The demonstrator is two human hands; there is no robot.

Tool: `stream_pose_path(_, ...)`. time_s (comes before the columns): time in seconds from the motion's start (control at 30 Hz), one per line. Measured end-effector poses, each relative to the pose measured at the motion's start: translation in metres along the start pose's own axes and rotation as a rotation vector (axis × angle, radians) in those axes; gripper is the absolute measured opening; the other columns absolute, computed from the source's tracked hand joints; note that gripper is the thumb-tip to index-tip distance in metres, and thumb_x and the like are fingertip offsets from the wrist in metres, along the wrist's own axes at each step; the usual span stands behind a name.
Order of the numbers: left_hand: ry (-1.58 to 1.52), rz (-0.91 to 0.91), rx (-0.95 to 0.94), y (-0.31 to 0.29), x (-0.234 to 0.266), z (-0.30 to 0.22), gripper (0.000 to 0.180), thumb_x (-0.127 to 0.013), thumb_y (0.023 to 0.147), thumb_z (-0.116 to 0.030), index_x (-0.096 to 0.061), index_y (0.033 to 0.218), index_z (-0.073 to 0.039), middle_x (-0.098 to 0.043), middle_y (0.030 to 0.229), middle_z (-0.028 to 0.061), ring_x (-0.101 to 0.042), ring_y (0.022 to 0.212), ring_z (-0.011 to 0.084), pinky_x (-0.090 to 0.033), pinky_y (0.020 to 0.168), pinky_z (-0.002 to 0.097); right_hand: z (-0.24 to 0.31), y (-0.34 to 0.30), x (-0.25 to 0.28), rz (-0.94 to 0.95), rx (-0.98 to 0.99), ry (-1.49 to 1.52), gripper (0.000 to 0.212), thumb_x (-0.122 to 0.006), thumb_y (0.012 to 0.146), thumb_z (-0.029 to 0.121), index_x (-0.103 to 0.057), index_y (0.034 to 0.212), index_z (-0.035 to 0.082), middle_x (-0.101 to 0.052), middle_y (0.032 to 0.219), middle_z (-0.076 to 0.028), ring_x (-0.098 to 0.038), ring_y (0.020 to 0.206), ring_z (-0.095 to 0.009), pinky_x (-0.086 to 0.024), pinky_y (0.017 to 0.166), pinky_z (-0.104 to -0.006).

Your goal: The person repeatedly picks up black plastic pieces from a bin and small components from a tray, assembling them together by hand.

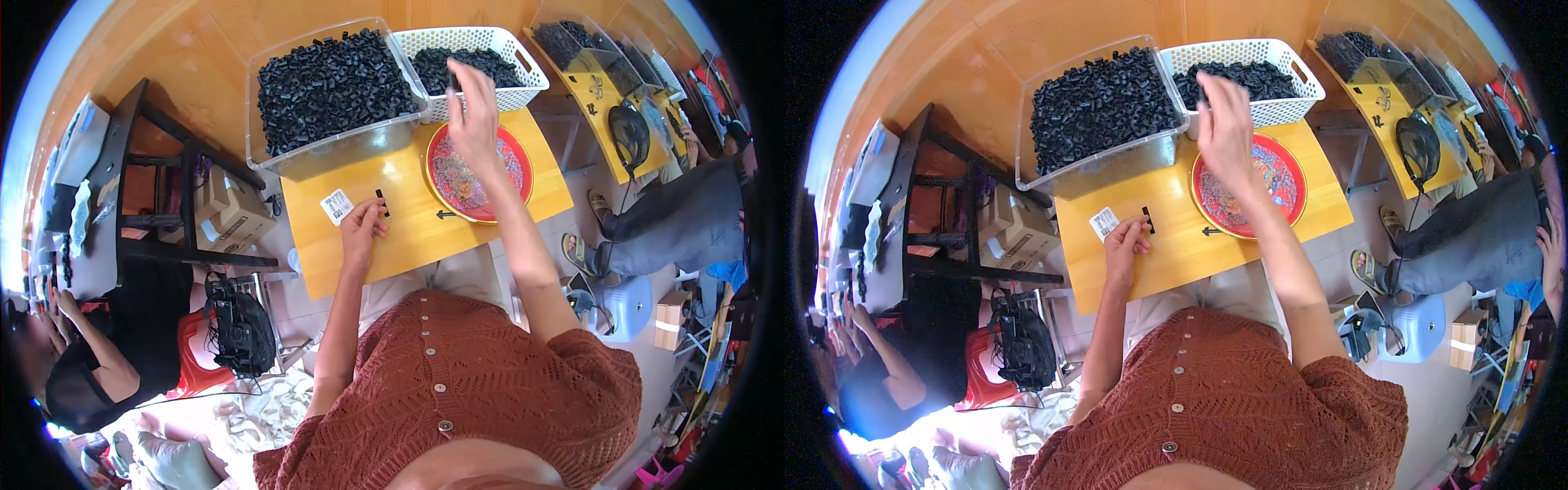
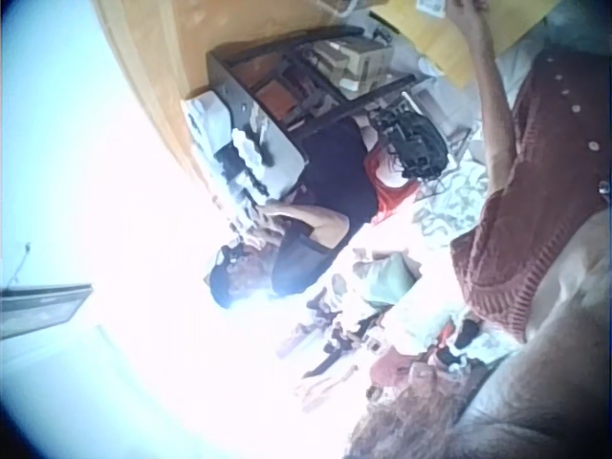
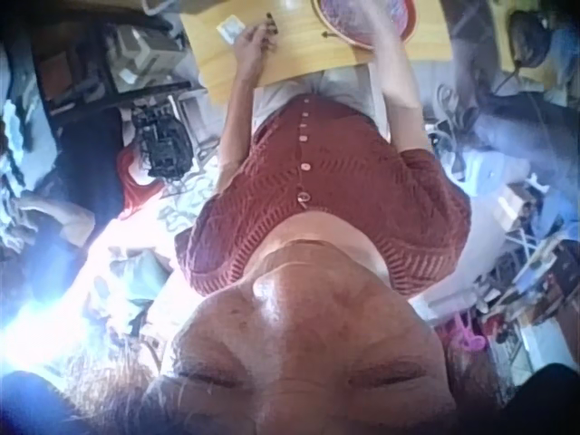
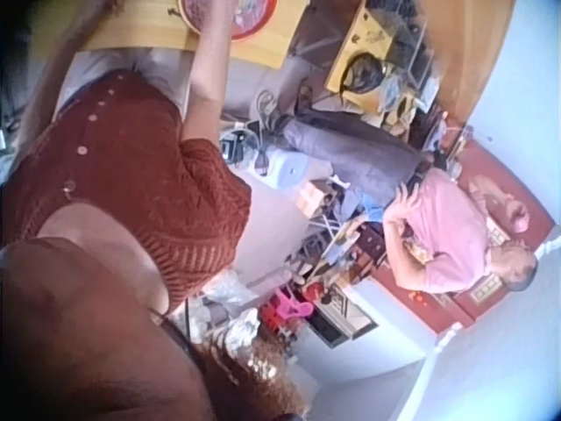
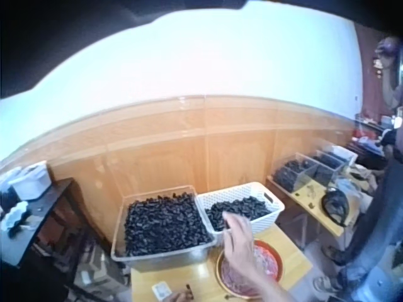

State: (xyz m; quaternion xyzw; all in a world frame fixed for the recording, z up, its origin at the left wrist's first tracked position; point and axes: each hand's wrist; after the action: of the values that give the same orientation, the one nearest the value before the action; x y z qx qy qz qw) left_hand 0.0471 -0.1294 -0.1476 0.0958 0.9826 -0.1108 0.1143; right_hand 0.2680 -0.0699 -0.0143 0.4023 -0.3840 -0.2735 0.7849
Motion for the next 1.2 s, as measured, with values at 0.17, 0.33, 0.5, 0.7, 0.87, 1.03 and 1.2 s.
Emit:
stream_pose_path(0.17, 0.021, 0.032, -0.037, -0.003, 0.001, 0.004, 0.022, -0.053, 0.089, -0.014, -0.059, 0.104, 0.001, -0.061, 0.085, 0.0061, -0.053, 0.058, 0.0065, -0.043, 0.052, 0.0185, -0.031, 0.001, -0.008, 0.129, -0.165, 0.096, 0.039, -0.05, 0.081, 0.0, -0.049, 0.12, 0.003, -0.056, 0.105, -0.016, -0.054, 0.096, -0.029, -0.042, 0.084, -0.0368)
stream_pose_path(0.33, 0.009, 0.043, -0.057, -0.011, 0.002, -0.017, 0.023, -0.053, 0.088, -0.014, -0.059, 0.105, 0.0, -0.063, 0.085, 0.0066, -0.053, 0.058, 0.0068, -0.044, 0.052, 0.0186, -0.011, -0.051, 0.029, 0.13, -0.276, 0.056, 0.025, -0.051, 0.082, 0.0, -0.057, 0.107, -0.001, -0.06, 0.091, -0.014, -0.06, 0.081, -0.026, -0.047, 0.072, -0.0322)
stream_pose_path(0.5, 0.128, 0.071, -0.319, 0.0, 0.024, -0.106, 0.021, -0.053, 0.088, -0.013, -0.06, 0.102, 0.0, -0.064, 0.083, 0.0079, -0.055, 0.059, 0.0072, -0.044, 0.052, 0.0189, -0.016, -0.112, 0.078, 0.133, -0.409, 0.008, 0.016, -0.053, 0.08, -0.004, -0.06, 0.094, -0.004, -0.059, 0.082, -0.014, -0.058, 0.073, -0.023, -0.046, 0.064, -0.03)
stream_pose_path(0.7, 0.604, -0.008, -0.353, 0.091, 0.059, -0.181, 0.019, -0.056, 0.082, -0.006, -0.063, 0.098, 0.0, -0.065, 0.077, 0.0082, -0.059, 0.062, 0.0126, -0.047, 0.056, 0.0227, -0.009, -0.15, 0.112, 0.162, -0.575, 0.008, 0.012, -0.052, 0.08, -0.005, -0.06, 0.09, -0.004, -0.059, 0.079, -0.014, -0.06, 0.072, -0.023, -0.046, 0.064, -0.0298)
stream_pose_path(0.87, 1.391, 0.139, -0.397, 0.162, 0.053, -0.165, 0.019, -0.063, 0.073, -0.007, -0.064, 0.092, -0.008, -0.064, 0.082, 0.0127, -0.062, 0.077, 0.0264, -0.049, 0.066, 0.0351, 0.001, -0.156, 0.101, 0.135, -0.63, 0.095, 0.01, -0.054, 0.079, -0.003, -0.061, 0.087, -0.003, -0.06, 0.078, -0.013, -0.06, 0.071, -0.023, -0.046, 0.063, -0.0291)
stream_pose_path(1.03, 1.721, 0.165, -0.437, 0.17, 0.041, -0.163, 0.018, -0.07, 0.067, -0.013, -0.058, 0.079, -0.006, -0.062, 0.081, 0.0138, -0.06, 0.08, 0.0321, -0.047, 0.067, 0.0415, -0.001, -0.155, 0.102, 0.15, -0.672, 0.069, 0.012, -0.054, 0.078, -0.004, -0.061, 0.088, -0.003, -0.06, 0.077, -0.013, -0.06, 0.067, -0.022, -0.046, 0.06, -0.0297)
stream_pose_path(1.2, 1.594, 0.149, -0.434, 0.166, 0.042, -0.164, 0.018, -0.067, 0.067, -0.009, -0.053, 0.076, -0.004, -0.061, 0.072, 0.0136, -0.06, 0.074, 0.0313, -0.045, 0.063, 0.0395, -0.012, -0.147, 0.109, 0.171, -0.663, 0.042, 0.016, -0.053, 0.076, -0.005, -0.062, 0.088, -0.001, -0.06, 0.077, -0.013, -0.059, 0.064, -0.025, -0.045, 0.058, -0.0307)
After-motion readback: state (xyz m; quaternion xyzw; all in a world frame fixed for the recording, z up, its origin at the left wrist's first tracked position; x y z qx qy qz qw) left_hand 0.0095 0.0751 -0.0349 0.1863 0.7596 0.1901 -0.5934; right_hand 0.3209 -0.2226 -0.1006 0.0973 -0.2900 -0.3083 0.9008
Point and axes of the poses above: each hand's wrist, its own y-axis towards the middle knuckle, its own x-axis out of the back of the hand, z = x × y
